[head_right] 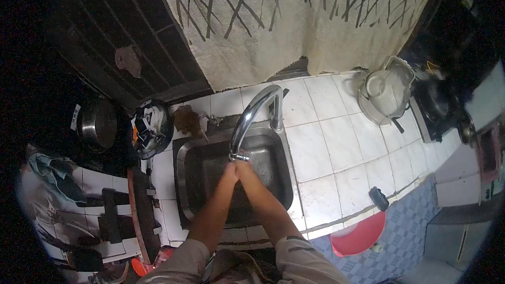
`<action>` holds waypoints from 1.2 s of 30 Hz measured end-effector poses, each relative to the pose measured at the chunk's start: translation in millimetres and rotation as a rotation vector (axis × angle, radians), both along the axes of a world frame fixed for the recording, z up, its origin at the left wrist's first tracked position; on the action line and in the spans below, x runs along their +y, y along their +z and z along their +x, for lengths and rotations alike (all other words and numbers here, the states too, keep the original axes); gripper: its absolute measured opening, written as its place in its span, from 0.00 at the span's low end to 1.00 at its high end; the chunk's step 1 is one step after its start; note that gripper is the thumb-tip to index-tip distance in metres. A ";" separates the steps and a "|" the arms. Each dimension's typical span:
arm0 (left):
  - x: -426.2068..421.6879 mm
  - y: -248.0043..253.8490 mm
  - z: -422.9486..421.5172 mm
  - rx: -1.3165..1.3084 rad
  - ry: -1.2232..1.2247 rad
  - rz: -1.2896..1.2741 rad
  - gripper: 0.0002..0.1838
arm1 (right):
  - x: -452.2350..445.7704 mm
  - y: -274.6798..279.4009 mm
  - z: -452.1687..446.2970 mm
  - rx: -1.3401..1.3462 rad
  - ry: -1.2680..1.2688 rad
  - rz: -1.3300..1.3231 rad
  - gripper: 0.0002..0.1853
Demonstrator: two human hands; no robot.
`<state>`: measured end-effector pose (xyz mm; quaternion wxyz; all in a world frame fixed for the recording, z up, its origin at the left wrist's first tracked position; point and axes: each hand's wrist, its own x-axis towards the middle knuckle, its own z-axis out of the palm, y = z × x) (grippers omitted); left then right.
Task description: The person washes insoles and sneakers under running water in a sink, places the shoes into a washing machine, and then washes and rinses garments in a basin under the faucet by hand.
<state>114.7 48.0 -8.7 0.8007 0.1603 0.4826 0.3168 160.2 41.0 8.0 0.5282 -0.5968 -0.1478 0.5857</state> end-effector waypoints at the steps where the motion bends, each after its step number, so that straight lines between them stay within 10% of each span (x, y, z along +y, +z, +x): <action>1: -1.5 -0.7 1.1 -0.010 0.004 -0.002 0.07 | 4.7 0.4 -3.4 0.638 -0.394 0.090 0.05; 3: -5.7 0.5 3.4 -0.018 0.003 0.005 0.07 | 15.2 3.4 -2.0 0.787 -0.384 0.076 0.06; 5: -1.8 -2.7 5.8 0.016 0.009 0.022 0.06 | 20.4 -26.4 -8.9 0.016 -0.081 0.386 0.11; 10: 16.9 -23.9 -2.3 0.289 -0.002 0.091 0.06 | -7.0 -17.7 -36.4 -1.191 -0.001 0.195 0.20; 13: 30.1 -25.7 -24.2 0.618 -0.105 0.155 0.05 | -58.1 66.5 -21.2 -1.265 -0.040 0.679 0.24; 15: 31.6 -21.2 -39.9 0.825 -0.231 0.202 0.05 | -80.4 87.8 -7.6 -0.692 0.243 0.198 0.18; 18: 10.8 9.5 -60.9 1.031 -0.441 0.870 0.03 | -72.7 56.4 49.4 -1.090 -0.029 0.006 0.14; 23: -39.9 35.4 -81.9 0.923 -0.374 0.946 0.03 | -4.6 63.2 176.1 -1.407 -0.424 0.222 0.17; 30: -97.9 88.1 -106.6 1.050 -0.446 0.931 0.09 | 57.5 113.0 244.1 -1.985 0.361 -0.003 0.16; 36: -128.8 106.1 -132.3 1.214 -0.435 1.004 0.17 | 31.4 141.1 230.2 -1.879 0.239 0.034 0.14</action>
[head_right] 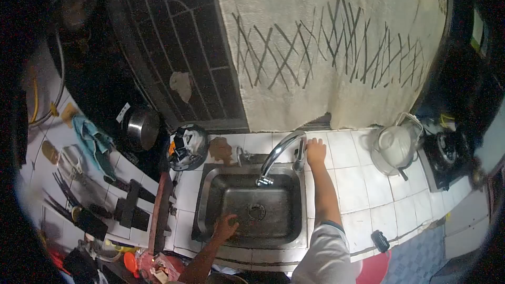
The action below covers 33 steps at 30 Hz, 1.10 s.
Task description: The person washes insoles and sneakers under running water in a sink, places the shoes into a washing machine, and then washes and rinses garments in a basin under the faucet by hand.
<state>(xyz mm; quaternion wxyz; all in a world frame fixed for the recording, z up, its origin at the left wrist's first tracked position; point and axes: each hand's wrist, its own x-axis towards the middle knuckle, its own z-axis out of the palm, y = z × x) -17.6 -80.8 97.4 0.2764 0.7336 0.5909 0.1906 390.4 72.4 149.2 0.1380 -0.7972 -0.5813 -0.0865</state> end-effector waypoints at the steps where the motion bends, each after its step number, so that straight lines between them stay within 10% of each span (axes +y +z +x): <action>1: -1.8 -5.7 -6.1 0.082 -0.067 0.211 0.17 | -7.7 -4.4 -5.7 -0.008 0.008 0.005 0.14; 7: -15.5 24.7 -34.3 -0.327 0.121 -0.169 0.12 | -83.9 -17.6 -53.4 0.255 -0.126 -0.361 0.18; 9: -6.6 44.3 -53.1 -0.394 0.005 -0.175 0.09 | -113.9 25.5 -76.2 0.490 0.613 -0.762 0.18; 17: -54.8 242.6 -80.7 -1.164 -0.072 -0.099 0.08 | -238.3 227.4 -192.9 1.379 0.818 -0.089 0.07; 20: -68.4 246.6 -102.7 -1.408 -0.334 -0.203 0.09 | -257.3 191.1 -219.8 1.774 0.990 -0.060 0.06; 21: -72.0 234.1 -105.4 -1.112 -0.354 -0.069 0.08 | -260.2 163.5 -226.9 2.070 1.074 -0.122 0.05; 24: -94.4 149.5 -116.1 -0.031 -0.294 0.136 0.10 | -288.5 55.8 -239.6 1.412 0.555 -0.351 0.09; 27: -150.7 104.2 -139.7 0.829 -0.545 0.237 0.15 | -379.1 4.2 -227.4 0.111 0.300 -0.126 0.18; 29: -169.4 43.3 -166.1 0.001 -0.401 -0.279 0.20 | -436.8 -38.0 -192.7 0.508 0.145 -0.230 0.21; 33: -219.6 18.0 -196.2 0.163 -0.304 -0.364 0.20 | -587.1 -94.6 -151.4 0.160 -0.336 -0.454 0.19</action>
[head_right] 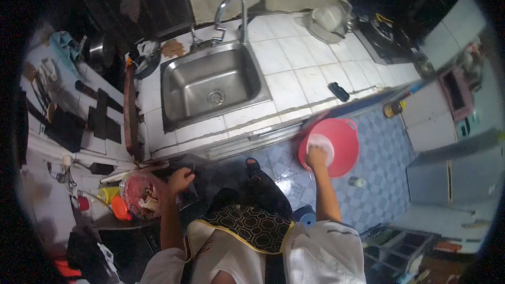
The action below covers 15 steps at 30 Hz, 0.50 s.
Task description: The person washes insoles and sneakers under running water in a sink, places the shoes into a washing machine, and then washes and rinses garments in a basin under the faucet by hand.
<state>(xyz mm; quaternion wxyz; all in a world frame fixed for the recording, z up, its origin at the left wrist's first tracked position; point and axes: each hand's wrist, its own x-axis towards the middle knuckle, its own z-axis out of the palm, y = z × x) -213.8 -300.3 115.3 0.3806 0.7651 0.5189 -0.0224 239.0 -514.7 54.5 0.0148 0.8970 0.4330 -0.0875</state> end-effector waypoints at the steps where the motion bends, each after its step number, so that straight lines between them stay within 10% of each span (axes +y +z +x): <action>1: -6.8 -7.0 -5.7 -0.002 -0.021 -0.002 0.20 | -39.4 -20.7 7.0 0.056 -0.093 -0.042 0.17; 4: -17.6 -29.9 -17.7 0.107 -0.048 0.036 0.20 | -171.0 -141.1 35.1 0.058 0.073 0.015 0.14; 10: -25.5 -20.1 7.2 0.135 0.012 -0.024 0.20 | -268.3 -145.7 -29.3 0.931 -1.003 -0.320 0.13; 15: -28.0 -25.9 41.3 0.136 -0.096 0.105 0.19 | -265.0 -191.4 -10.6 0.980 -0.790 -0.301 0.14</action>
